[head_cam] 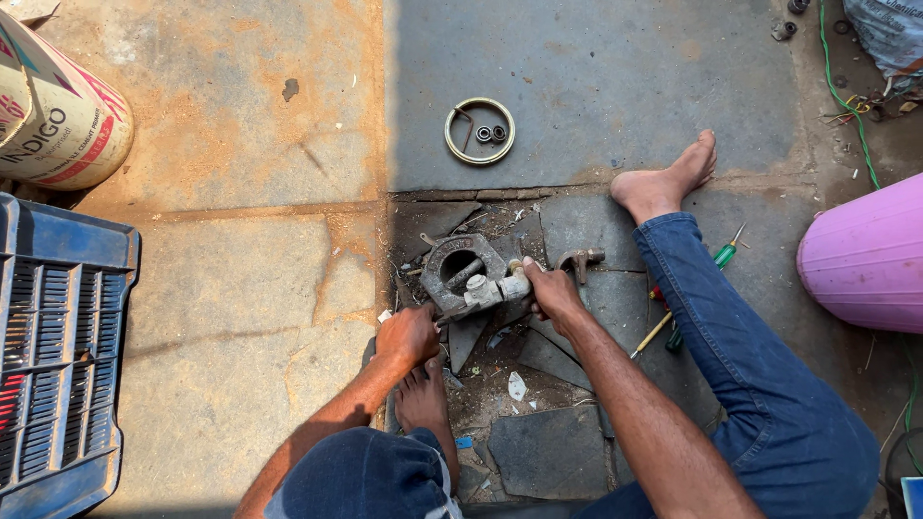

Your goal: The person uses pliers and a hammer to strike a metal component clamped in a vise, then switches to an angle grinder to cut and grind the same part. The person adjusts the part's position multiple times during the process.

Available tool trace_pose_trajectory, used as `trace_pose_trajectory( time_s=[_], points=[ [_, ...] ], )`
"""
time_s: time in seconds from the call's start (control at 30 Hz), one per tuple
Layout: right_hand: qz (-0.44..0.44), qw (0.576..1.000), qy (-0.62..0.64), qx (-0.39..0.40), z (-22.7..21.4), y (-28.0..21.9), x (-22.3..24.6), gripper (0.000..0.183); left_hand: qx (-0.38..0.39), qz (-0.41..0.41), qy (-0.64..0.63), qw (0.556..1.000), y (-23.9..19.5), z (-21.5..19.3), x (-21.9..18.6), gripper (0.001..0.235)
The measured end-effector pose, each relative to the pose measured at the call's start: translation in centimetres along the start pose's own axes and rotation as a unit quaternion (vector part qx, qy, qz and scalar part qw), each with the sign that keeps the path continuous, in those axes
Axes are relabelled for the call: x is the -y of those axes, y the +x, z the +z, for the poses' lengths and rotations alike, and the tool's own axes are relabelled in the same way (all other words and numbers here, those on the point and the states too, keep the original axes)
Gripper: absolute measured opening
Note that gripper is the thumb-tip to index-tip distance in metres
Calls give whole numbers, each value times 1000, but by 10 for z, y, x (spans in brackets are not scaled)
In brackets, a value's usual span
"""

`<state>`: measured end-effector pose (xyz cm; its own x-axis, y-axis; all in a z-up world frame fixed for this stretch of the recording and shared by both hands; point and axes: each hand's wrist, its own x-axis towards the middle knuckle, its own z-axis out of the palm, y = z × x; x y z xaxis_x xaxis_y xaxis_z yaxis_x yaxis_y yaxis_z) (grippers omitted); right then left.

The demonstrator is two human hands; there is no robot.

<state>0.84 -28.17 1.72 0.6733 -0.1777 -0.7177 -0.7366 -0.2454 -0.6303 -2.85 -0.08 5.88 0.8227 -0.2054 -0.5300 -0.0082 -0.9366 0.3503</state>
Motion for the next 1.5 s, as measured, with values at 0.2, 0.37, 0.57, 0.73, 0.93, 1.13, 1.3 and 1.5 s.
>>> trace_pose_trajectory(
  time_s=[0.2, 0.37, 0.57, 0.73, 0.93, 1.13, 1.3, 1.5],
  points=[
    [-57, 966, -241, -68, -45, -26, -13, 64, 82, -47, -92, 991, 19, 26, 3, 32],
    [3, 893, -445, -64, -82, -51, -67, 64, 135, -10, -120, 983, 46, 59, 24, 31],
    [44, 876, -479, -44, -73, -39, -106, 59, 181, -27, -169, 968, 64, 68, 35, 40],
    [74, 918, -387, -44, -76, -28, -124, 55, 191, -2, -183, 964, 66, 74, 33, 47],
    [80, 987, 138, -11, -50, -30, -115, 40, 179, -24, -174, 968, 66, 75, 20, 55],
    [-106, 992, 48, -43, -53, -112, -73, 33, 167, -17, -142, 976, 59, 48, 5, 51],
    [-213, 976, 39, -5, -74, -173, -39, 44, 220, -116, -199, 948, 51, 53, 0, 48],
    [-170, 983, -8, 63, -46, -166, -42, 42, 169, -23, -137, 976, 61, 65, 3, 36]
  ],
)
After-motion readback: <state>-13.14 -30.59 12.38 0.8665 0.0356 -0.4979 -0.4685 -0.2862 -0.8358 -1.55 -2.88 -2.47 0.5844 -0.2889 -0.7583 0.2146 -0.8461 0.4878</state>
